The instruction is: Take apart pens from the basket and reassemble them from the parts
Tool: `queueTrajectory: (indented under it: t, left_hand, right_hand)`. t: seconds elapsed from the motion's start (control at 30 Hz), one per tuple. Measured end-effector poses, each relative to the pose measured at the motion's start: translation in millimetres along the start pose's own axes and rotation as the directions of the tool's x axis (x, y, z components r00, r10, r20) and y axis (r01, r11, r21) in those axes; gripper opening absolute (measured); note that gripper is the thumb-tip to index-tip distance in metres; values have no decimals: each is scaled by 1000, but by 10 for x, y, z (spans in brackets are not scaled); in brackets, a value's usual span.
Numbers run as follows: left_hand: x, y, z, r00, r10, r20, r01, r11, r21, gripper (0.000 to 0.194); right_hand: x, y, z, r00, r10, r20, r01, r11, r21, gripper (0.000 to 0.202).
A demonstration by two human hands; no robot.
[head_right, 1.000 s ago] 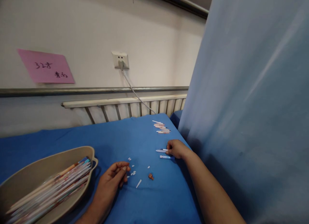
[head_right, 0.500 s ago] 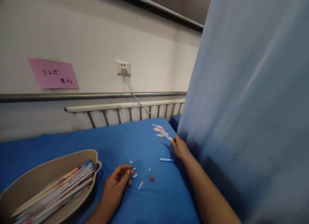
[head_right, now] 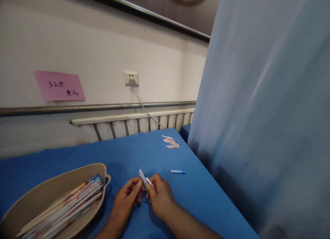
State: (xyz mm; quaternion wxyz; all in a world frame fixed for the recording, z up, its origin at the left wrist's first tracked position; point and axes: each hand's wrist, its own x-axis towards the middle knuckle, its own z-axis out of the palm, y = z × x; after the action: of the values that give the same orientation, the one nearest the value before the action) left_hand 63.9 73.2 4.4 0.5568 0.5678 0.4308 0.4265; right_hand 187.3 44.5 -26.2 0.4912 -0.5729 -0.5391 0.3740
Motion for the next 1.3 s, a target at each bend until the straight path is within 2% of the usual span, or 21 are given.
queueTrajectory:
  t: [0.13,0.23,0.47,0.8,0.87,0.97,1.03,1.07,1.13,1.3]
  left_hand:
    - [40,-45,3,999,1,33,-2,1000,20,35]
    - [46,-70,10,999,-4,51,2,999,37,35]
    - [31,-45,17,999,-31,24,29,997,69,34]
    - [11,-2,48,999,-39,11,38,994,101,34]
    - [1,18,47,1000,-13,-16,15,995,104,32]
    - [-25,53,31,989,56,-140,-44,995,89,30]
    - [-44,73,20,969,100,-224,-86,994,70,30]
    - [-52,81,18,961,115,-252,-103,993,62,31]
    - [-64,94,19,947,140,-289,-131,990,51,30]
    - [-62,100,29,924,186,-334,-184,982,36,25]
  right_hand:
    - [-66,-57,-125,994,-94,61,102,981,-162,17]
    - [-99,-102,-174,991,-90,100,109,972,-208,15]
    - [-123,-134,-178,985,-96,145,125,970,-208,14]
    - [-131,-190,-226,982,-117,150,150,959,-238,20]
    - [-92,-165,-276,989,-107,104,127,968,-216,21]
    - [28,-100,-428,997,-41,-73,33,995,-97,25]
    - [122,-62,-568,976,6,-218,-1,1000,23,29]
    - [164,-49,-640,968,2,-251,5,1000,26,30]
    - [225,-35,-765,950,-11,-312,12,1000,0,31]
    - [251,-24,-878,948,-20,-317,14,1000,-21,37]
